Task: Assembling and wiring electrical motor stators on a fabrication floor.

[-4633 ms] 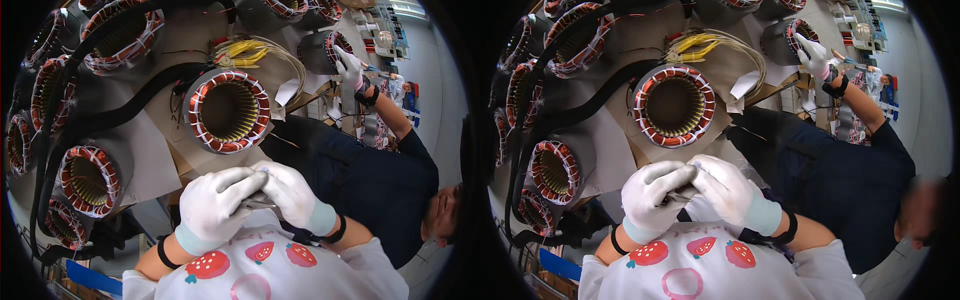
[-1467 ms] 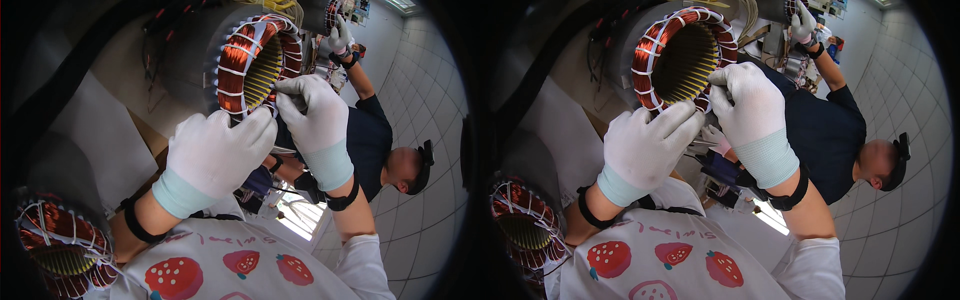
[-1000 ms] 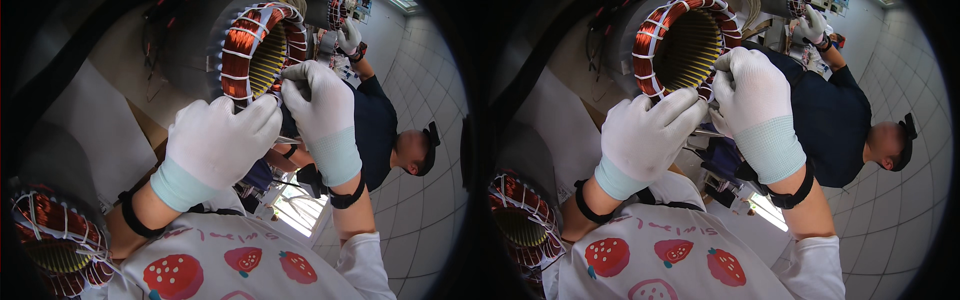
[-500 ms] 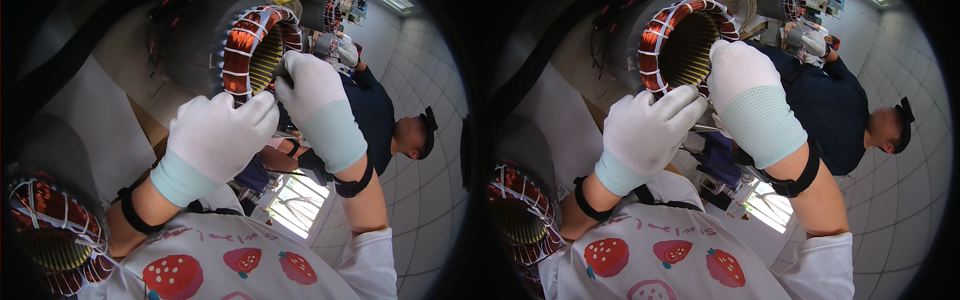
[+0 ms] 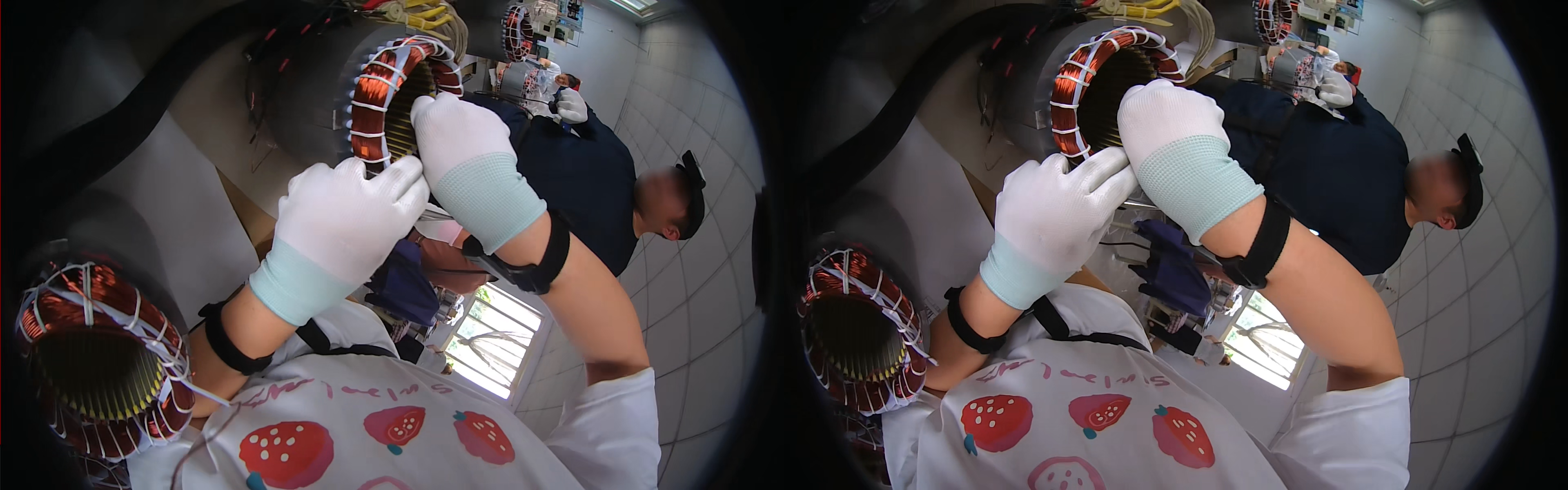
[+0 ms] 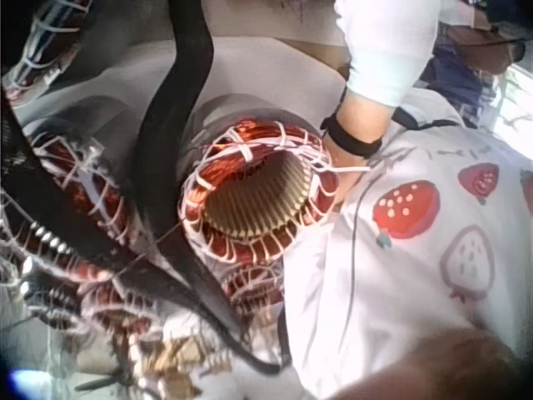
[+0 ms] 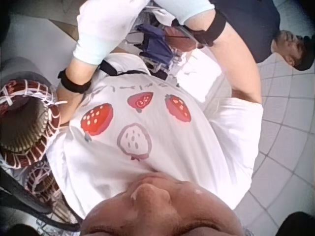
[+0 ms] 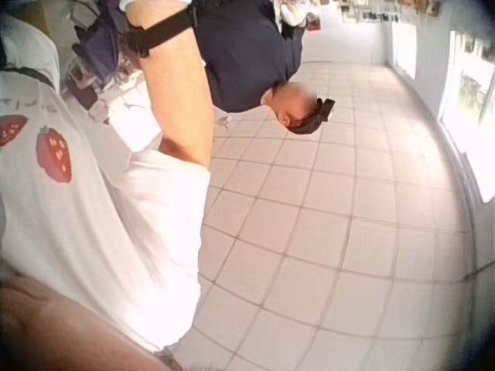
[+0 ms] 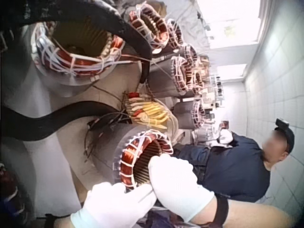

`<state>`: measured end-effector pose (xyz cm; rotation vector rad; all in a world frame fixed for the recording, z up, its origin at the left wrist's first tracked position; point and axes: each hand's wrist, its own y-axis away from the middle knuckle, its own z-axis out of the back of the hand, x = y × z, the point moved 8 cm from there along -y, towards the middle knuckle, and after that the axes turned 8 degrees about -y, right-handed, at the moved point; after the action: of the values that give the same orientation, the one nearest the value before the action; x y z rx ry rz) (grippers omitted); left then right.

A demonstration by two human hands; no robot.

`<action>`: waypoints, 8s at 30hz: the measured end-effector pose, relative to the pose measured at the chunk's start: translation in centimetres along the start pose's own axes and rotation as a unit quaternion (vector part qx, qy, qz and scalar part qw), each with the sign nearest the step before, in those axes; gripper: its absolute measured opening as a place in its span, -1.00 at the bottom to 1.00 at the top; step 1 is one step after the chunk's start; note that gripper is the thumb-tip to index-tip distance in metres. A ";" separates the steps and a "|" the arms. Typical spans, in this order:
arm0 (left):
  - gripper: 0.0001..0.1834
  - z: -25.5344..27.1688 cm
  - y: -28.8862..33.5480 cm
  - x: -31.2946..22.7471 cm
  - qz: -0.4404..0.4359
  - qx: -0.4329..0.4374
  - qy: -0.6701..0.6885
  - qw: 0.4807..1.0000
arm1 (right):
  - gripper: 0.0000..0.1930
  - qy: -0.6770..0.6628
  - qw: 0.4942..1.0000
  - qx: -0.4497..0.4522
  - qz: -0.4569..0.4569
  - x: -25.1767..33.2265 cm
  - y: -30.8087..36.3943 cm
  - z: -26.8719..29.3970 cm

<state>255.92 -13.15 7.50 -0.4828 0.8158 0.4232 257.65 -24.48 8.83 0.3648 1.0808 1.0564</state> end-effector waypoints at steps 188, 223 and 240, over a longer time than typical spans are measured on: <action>-0.50 -2.7 -9.1 1.2 0.064 0.509 0.130 0.848 | -0.72 -0.003 0.959 0.015 0.284 -3.2 4.3 3.9; -0.63 -2.5 -5.5 -3.6 0.291 0.023 -0.155 0.944 | -0.72 -0.441 0.725 -0.298 0.436 -4.5 -9.9 -6.6; -0.67 2.2 4.2 -1.7 0.485 -0.268 0.241 0.797 | -0.53 -0.867 0.425 0.058 0.256 -2.4 -3.7 -4.0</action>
<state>253.94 -8.76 9.11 -0.6877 1.4364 1.5686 255.99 -29.19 5.67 1.5086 -0.9881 0.4969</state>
